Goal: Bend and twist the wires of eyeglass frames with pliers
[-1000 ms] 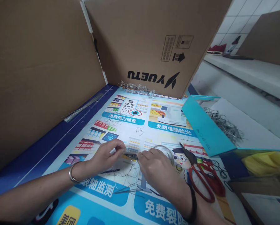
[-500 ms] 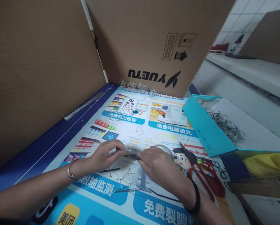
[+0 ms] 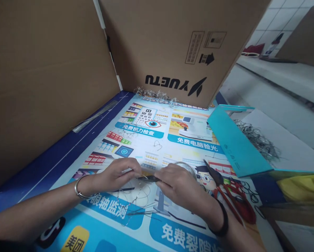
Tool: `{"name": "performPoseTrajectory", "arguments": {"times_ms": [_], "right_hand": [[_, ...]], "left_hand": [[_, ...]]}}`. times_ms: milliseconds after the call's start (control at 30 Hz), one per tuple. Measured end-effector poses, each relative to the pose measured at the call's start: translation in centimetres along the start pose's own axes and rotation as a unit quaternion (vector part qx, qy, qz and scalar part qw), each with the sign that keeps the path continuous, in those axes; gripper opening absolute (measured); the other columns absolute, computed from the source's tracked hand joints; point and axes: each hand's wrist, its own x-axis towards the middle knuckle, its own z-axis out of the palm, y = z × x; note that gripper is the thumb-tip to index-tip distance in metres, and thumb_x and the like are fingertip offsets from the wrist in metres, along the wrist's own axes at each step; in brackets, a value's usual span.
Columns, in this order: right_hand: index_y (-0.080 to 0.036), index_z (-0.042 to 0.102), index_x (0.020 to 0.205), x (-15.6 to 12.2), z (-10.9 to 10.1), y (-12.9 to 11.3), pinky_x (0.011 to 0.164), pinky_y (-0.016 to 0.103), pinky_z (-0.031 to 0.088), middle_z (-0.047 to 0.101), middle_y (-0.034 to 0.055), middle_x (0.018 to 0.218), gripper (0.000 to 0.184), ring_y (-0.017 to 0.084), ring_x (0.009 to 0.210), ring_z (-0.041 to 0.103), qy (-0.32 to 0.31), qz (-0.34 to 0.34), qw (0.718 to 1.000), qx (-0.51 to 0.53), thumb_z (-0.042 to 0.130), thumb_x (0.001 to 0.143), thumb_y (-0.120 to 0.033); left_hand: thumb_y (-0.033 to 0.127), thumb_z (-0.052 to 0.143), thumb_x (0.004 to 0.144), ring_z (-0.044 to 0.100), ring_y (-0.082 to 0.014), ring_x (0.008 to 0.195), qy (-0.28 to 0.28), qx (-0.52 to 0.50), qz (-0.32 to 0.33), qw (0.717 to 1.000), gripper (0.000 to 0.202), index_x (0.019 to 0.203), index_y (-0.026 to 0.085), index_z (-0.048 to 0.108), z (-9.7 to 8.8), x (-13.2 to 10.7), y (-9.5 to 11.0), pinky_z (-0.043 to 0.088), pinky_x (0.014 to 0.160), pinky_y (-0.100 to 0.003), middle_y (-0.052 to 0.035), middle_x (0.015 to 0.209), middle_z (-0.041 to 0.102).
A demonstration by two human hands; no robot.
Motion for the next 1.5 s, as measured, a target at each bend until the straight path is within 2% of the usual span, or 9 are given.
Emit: {"name": "performPoseTrajectory", "arguments": {"times_ms": [167,367,600,867,1067,1267,1500], "right_hand": [[-0.018,0.06,0.105,0.0,0.2,0.3,0.075,0.03,0.045,0.068,0.0051,0.091,0.021,0.015,0.083,0.058,0.0,-0.011,1.0,0.022,0.048,0.089,-0.023],[-0.02,0.058,0.108,-0.2,0.1,0.8,0.077,0.031,0.046,0.067,0.0062,0.096,0.022,0.016,0.089,0.059,0.002,0.019,0.999,0.043,0.049,0.088,-0.024],[-0.02,0.061,0.104,-0.4,-0.2,0.7,0.076,0.03,0.046,0.068,0.0057,0.091,0.021,0.016,0.085,0.06,0.016,0.013,1.0,0.004,0.051,0.085,-0.024],[-0.02,0.06,0.106,-0.5,-0.4,-0.4,0.076,0.033,0.046,0.066,0.0059,0.091,0.022,0.017,0.084,0.058,0.028,-0.006,0.999,-0.036,0.049,0.086,-0.023],[-0.019,0.062,0.103,-0.7,-0.5,-1.3,0.079,0.035,0.047,0.066,0.0065,0.089,0.021,0.018,0.086,0.059,0.074,-0.014,0.994,-0.08,0.051,0.086,-0.023],[-0.017,0.063,0.099,-0.9,-0.7,-1.6,0.08,0.037,0.048,0.067,0.0072,0.088,0.019,0.019,0.086,0.059,0.102,-0.012,0.989,-0.103,0.049,0.087,-0.022],[-0.016,0.063,0.097,-0.7,-0.6,-2.0,0.079,0.038,0.047,0.066,0.0076,0.086,0.019,0.02,0.084,0.058,0.096,-0.017,0.988,-0.12,0.048,0.088,-0.021]], "left_hand": [[0.015,0.046,0.088,0.061,-0.0114,0.072,-0.022,-0.02,-0.005,1.0,0.013,0.085,0.017,0.058,-0.1,-0.1,0.0,0.05,0.067,-0.024,-0.0035,0.077,0.066],[0.017,0.049,0.087,0.06,-0.012,0.07,0.001,-0.006,-0.013,1.0,0.009,0.084,0.016,0.058,-0.4,0.0,0.1,0.05,0.065,-0.025,-0.004,0.075,0.065],[0.019,0.048,0.087,0.06,-0.0121,0.071,0.01,0.016,-0.007,1.0,0.01,0.085,0.017,0.058,-0.6,-0.1,0.0,0.05,0.065,-0.025,-0.0039,0.076,0.065],[0.018,0.047,0.089,0.061,-0.0129,0.072,0.014,-0.021,0.012,1.0,0.01,0.088,0.018,0.057,-0.6,-0.2,-0.2,0.051,0.066,-0.026,-0.0048,0.077,0.066],[0.02,0.044,0.09,0.062,-0.0137,0.075,-0.005,-0.062,0.017,0.998,0.012,0.088,0.021,0.056,-0.8,-0.1,0.0,0.052,0.069,-0.03,-0.0037,0.076,0.066],[0.018,0.044,0.091,0.061,-0.0136,0.076,-0.007,-0.055,0.027,0.998,0.012,0.09,0.022,0.055,-0.6,-0.2,-0.2,0.05,0.07,-0.031,-0.0034,0.079,0.066],[0.014,0.048,0.088,0.061,-0.013,0.075,-0.007,-0.031,0.024,0.999,0.011,0.092,0.021,0.055,-0.4,-0.4,-0.2,0.051,0.068,-0.029,-0.0032,0.079,0.066]]}}
